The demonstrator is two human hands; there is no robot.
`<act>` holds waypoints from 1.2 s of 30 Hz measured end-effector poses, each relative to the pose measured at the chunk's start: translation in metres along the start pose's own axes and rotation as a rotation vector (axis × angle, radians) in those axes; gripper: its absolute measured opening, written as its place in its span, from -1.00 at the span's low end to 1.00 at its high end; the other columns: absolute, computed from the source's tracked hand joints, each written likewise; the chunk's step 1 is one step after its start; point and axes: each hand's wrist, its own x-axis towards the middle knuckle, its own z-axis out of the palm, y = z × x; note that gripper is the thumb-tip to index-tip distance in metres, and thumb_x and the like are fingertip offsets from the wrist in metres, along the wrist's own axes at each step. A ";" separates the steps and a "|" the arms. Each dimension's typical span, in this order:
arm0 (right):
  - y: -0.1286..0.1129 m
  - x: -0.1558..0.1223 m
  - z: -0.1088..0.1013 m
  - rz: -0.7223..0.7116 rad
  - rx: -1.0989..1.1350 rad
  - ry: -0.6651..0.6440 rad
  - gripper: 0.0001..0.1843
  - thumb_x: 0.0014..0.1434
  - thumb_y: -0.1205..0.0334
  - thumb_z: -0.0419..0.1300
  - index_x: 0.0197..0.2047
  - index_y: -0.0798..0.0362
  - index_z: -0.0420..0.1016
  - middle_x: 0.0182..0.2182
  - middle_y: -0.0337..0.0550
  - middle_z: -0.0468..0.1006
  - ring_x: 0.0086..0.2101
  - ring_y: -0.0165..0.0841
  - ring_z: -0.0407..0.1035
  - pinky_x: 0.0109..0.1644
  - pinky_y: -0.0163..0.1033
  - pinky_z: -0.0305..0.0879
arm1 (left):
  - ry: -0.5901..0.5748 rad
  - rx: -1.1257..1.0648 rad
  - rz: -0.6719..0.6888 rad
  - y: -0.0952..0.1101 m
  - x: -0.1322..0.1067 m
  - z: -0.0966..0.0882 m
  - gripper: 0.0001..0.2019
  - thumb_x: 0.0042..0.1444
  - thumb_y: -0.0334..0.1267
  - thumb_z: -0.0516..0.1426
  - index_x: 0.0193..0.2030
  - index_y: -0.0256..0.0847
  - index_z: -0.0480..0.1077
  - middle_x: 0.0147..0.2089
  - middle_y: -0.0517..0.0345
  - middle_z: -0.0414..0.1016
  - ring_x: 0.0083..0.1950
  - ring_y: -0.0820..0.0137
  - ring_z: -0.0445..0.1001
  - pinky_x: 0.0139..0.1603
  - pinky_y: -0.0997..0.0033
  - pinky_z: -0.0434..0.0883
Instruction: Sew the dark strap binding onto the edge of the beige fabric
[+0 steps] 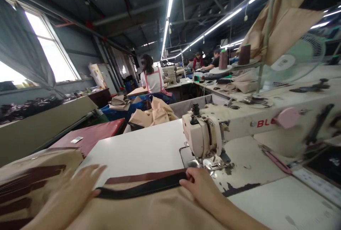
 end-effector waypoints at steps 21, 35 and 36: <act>0.009 -0.039 -0.006 -0.056 0.344 0.026 -0.81 0.17 0.19 0.08 -0.46 0.03 0.36 -0.48 -0.24 0.46 -0.46 -0.36 0.34 -0.43 -0.36 0.26 | -0.039 -0.532 0.217 0.218 0.013 -0.011 -0.86 0.24 -0.23 -0.03 -0.33 -0.15 0.27 -0.37 0.21 0.39 -0.32 0.35 0.31 -0.26 0.40 0.18; 0.004 -0.047 -0.017 -0.132 0.239 0.023 -0.84 0.12 0.27 0.09 -0.49 0.02 0.39 -0.46 -0.26 0.54 -0.47 -0.37 0.37 -0.43 -0.36 0.26 | -0.334 -0.767 0.166 0.224 0.014 -0.012 -0.73 0.25 -0.09 -0.09 -0.40 -0.18 0.21 -0.43 0.18 0.34 -0.40 0.43 0.29 -0.39 0.51 0.20; 0.004 -0.047 -0.016 -0.097 0.266 0.025 -0.85 0.11 0.26 0.11 -0.49 0.01 0.39 -0.49 -0.27 0.52 -0.48 -0.36 0.37 -0.43 -0.36 0.27 | -0.340 -0.806 0.146 0.225 0.014 -0.012 -0.72 0.24 -0.08 -0.09 -0.41 -0.18 0.21 -0.44 0.18 0.33 -0.40 0.44 0.28 -0.39 0.52 0.20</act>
